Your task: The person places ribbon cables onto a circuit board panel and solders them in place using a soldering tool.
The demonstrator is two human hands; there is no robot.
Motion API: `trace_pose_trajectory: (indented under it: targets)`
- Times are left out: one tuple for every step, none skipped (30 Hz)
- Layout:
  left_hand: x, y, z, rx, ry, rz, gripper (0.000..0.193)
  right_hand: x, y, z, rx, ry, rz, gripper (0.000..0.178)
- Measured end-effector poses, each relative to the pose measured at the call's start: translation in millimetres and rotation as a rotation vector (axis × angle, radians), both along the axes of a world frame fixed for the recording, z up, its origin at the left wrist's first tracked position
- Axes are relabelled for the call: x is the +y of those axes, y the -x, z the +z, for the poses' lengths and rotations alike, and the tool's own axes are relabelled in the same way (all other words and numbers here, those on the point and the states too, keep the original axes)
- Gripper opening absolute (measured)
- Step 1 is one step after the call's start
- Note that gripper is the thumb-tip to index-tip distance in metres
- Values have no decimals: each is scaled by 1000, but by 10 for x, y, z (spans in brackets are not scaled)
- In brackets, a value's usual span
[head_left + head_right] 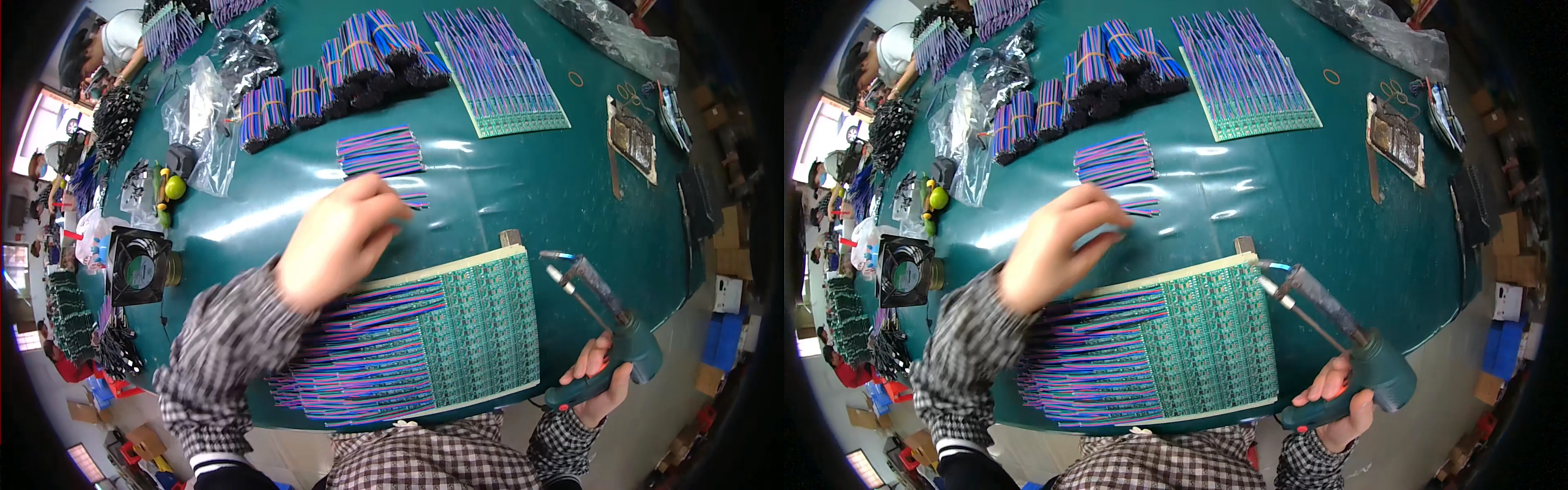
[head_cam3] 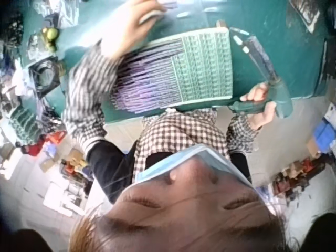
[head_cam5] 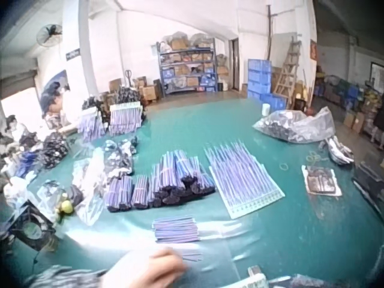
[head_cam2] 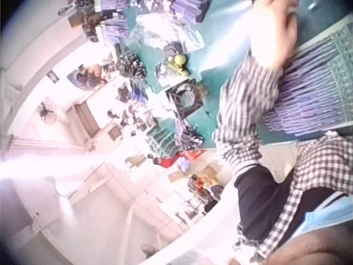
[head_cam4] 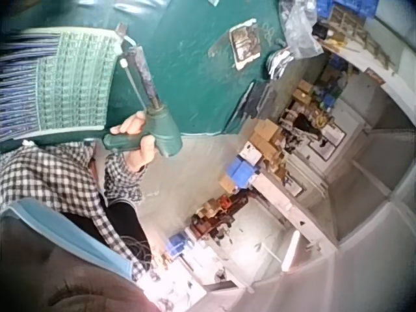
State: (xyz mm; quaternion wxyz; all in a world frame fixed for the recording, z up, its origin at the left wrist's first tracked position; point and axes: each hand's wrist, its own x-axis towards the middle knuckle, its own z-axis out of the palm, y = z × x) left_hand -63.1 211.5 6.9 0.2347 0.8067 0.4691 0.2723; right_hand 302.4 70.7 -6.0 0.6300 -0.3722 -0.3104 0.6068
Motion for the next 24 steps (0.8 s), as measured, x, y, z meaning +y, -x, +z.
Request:
trace_pose_trajectory:
  targets:
    - [126,17,-136,78,-62,10,20,4,31,-16,-66,-11,12,59]
    - [172,71,-248,110,-72,24,16,-13,38,-11,-64,-20,40,59]
    - [188,55,-294,109,-73,19,16,-50,14,-7,-65,-21,34,59]
    - [184,42,-331,107,-54,51,14,-79,-15,-8,-67,-14,35,59]
    - [184,34,-356,105,-34,84,13,-87,-26,-16,-69,-6,37,58]
    - [187,9,-366,114,-87,83,14,-82,-23,-46,-49,-2,-22,58]
    - [197,-10,-364,112,-80,80,14,-68,-30,-49,-51,4,-25,58]
    - [213,-23,-355,109,-103,65,13,-50,-39,-51,-71,21,-21,57]
    - [226,-24,-347,108,-128,54,13,-32,-42,-49,-90,35,-14,57]
    - [234,-21,-353,107,-125,56,13,-26,-40,-46,-91,38,-12,57]
    - [240,-15,-359,131,-118,57,13,-23,-36,-42,-93,34,0,57]
    - [246,-9,-367,153,-112,56,13,-21,-27,-38,-97,27,10,57]
    - [245,-3,-365,150,-113,57,13,-20,-16,-27,-99,27,11,57]
    - [242,3,-354,165,-145,64,13,-20,-1,-10,-104,29,10,57]
    - [235,10,-348,179,-177,71,14,-27,10,-4,-109,30,8,57]
    - [227,33,-324,177,-179,73,14,-34,15,-1,-111,28,9,57]
    - [215,73,-280,151,-182,74,13,-43,16,2,-111,34,5,57]
    - [194,109,-237,125,-185,78,12,-52,14,3,-110,40,3,57]
    - [158,139,-193,125,-189,84,12,-62,18,10,-110,35,9,57]
    - [105,168,-143,5,-93,93,11,-73,23,21,-117,42,4,56]
    - [59,198,-104,-117,5,100,9,-81,32,27,-125,51,-3,56]
    - [14,230,-54,-175,115,108,10,-85,31,32,-125,48,3,56]
    - [-36,227,18,-175,112,113,10,-87,24,35,-133,42,11,55]
    - [-90,206,103,-286,315,172,11,-91,24,30,-140,34,18,55]
